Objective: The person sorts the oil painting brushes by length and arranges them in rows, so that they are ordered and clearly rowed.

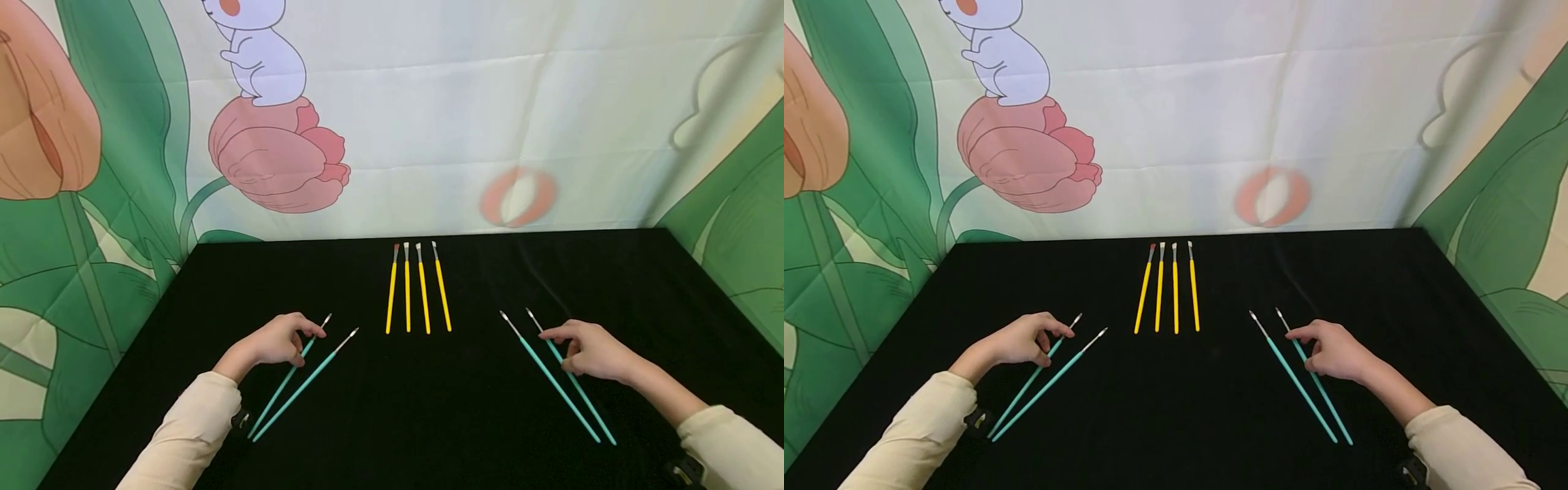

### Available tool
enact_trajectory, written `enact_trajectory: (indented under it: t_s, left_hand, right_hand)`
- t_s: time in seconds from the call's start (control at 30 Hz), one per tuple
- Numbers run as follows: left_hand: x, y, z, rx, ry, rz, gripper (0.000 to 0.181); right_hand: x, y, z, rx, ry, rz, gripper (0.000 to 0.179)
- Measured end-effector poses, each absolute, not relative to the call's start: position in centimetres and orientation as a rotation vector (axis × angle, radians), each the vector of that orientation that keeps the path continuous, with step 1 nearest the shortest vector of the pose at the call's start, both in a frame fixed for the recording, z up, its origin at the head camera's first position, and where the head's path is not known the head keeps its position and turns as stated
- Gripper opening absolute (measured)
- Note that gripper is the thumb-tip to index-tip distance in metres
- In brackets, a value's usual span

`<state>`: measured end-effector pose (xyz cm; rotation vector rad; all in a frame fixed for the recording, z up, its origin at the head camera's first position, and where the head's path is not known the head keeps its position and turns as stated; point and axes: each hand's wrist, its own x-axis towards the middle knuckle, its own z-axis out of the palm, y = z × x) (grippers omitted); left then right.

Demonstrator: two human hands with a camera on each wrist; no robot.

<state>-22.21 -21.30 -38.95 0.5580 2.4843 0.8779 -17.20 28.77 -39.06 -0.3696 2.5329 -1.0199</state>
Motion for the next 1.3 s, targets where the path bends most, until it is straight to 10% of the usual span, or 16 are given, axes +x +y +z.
enact_trajectory:
  t_s: [1.3]
  left_hand:
    - [-22.9, -20.7, -38.2, 0.704, 2.595, 1.022, 0.049]
  right_hand:
    - [-17.3, 29.0, -38.0, -0.279, 2.42, -1.099, 0.059]
